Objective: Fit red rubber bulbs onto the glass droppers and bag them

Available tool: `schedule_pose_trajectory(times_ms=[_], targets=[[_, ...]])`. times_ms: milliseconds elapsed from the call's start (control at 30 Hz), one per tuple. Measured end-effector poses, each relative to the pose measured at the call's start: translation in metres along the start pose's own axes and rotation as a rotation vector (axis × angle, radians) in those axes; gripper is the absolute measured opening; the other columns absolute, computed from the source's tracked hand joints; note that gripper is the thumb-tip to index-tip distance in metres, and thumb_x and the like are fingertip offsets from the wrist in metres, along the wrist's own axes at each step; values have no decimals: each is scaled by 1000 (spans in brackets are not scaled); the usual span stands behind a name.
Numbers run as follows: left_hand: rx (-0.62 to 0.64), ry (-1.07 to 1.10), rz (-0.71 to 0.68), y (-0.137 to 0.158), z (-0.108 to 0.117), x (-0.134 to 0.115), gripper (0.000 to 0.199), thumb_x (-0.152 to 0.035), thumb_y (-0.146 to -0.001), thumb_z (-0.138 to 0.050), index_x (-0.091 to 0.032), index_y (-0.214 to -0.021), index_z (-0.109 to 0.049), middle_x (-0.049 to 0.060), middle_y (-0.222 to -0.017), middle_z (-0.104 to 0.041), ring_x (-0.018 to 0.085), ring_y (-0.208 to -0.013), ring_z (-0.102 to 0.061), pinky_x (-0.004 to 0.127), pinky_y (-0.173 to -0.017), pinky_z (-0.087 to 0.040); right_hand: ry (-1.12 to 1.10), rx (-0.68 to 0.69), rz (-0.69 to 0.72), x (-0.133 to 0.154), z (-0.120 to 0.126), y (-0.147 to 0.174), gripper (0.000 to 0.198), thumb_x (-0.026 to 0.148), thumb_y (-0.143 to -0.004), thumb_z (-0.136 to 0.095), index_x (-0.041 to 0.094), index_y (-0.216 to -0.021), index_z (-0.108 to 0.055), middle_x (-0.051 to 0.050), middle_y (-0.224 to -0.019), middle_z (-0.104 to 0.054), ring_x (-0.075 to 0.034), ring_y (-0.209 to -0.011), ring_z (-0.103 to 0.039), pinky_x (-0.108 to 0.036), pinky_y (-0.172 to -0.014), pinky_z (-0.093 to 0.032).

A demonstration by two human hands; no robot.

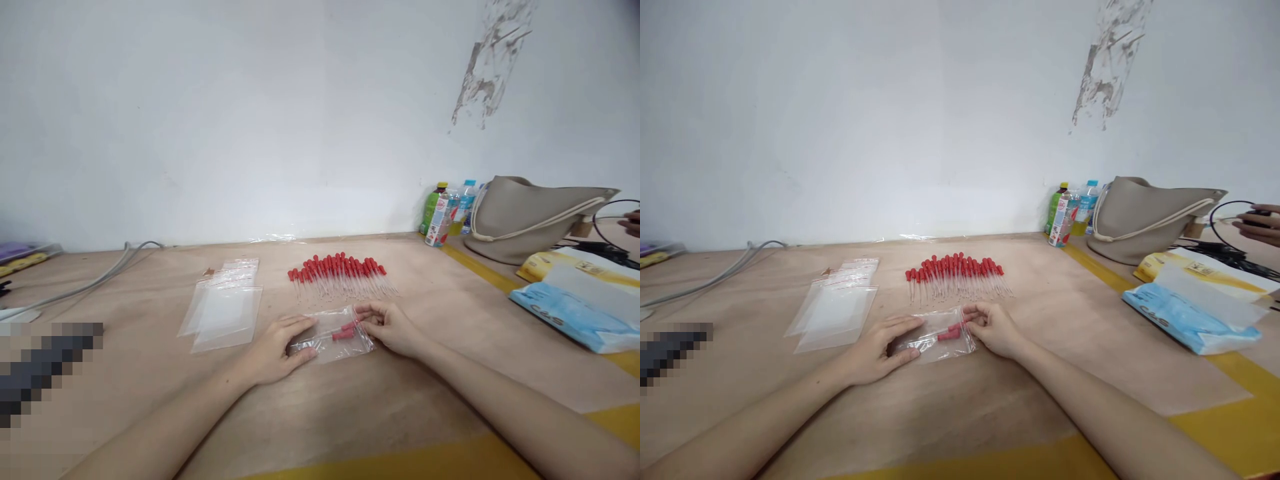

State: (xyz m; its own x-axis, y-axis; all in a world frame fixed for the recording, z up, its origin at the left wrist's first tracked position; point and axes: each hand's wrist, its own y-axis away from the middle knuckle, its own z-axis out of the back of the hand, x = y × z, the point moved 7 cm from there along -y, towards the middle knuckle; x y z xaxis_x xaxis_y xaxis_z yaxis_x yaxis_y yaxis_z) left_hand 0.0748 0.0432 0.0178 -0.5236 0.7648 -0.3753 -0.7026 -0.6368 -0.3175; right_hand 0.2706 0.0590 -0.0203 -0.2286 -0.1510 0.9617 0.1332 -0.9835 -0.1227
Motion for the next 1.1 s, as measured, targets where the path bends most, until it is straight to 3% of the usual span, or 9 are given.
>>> schedule_pose_trajectory(times_ms=[133,200,367,433,567,700,867,1100], targets=[[-13,8,5,-1,0,1,48,-41,-78,-53,-22,-121,-48,7,-121,-53,22,-110,-48,39,-95,-38,-35,-41,-26,4,-3,-2,25,26,-63,-62,16,-84,-52,-4,-77,-64,-14,-66,-62,-23,-53,-46],[-17,9,2,-1,0,1,47,-41,-78,-54,-22,-121,-49,7,-120,-54,23,-110,-49,40,-95,-38,-65,1,-18,8,-7,-2,25,26,-62,-63,18,-81,-49,-1,-70,-63,-13,-62,-61,-21,-51,-44],[-1,4,11,-1,-1,0,46,-40,-79,-52,-22,-121,-48,5,-121,-53,22,-112,-47,39,-97,-36,-44,169,-82,6,-10,1,26,34,-66,-59,19,-83,-46,6,-58,-56,-3,-31,-37,-16,-31,-27],[7,4,10,-1,0,-1,45,-40,-79,-51,-22,-120,-48,5,-121,-53,21,-113,-46,38,-97,-36,39,77,-54,3,5,-2,24,36,-67,-58,18,-81,-50,4,-60,-57,-4,-33,-38,-17,-32,-29],[15,40,11,1,3,-3,32,-37,-81,-49,-21,-109,-53,6,-118,-54,21,-109,-49,36,-92,-39,320,-287,90,5,53,-16,18,32,-67,-56,16,-73,-59,-2,-68,-62,-11,-55,-53,-21,-50,-40],[13,78,17,3,5,-3,20,-33,-79,-51,-20,-93,-50,7,-114,-55,22,-106,-49,34,-87,-41,611,-509,-15,0,89,-40,18,31,-68,-53,16,-74,-61,-2,-66,-62,-13,-60,-55,-22,-55,-39],[25,103,5,3,4,-3,16,-30,-78,-52,-21,-90,-48,6,-112,-55,22,-111,-46,33,-88,-39,676,-557,-134,-1,95,-71,23,38,-63,-57,18,-71,-62,-4,-71,-64,-17,-67,-57,-24,-57,-39],[59,88,-42,1,2,-4,23,-34,-79,-52,-21,-98,-53,7,-120,-51,22,-116,-41,36,-95,-36,647,-538,-266,-7,90,-83,16,31,-59,-56,16,-57,-63,-6,-56,-60,-20,-59,-57,-26,-52,-36]])
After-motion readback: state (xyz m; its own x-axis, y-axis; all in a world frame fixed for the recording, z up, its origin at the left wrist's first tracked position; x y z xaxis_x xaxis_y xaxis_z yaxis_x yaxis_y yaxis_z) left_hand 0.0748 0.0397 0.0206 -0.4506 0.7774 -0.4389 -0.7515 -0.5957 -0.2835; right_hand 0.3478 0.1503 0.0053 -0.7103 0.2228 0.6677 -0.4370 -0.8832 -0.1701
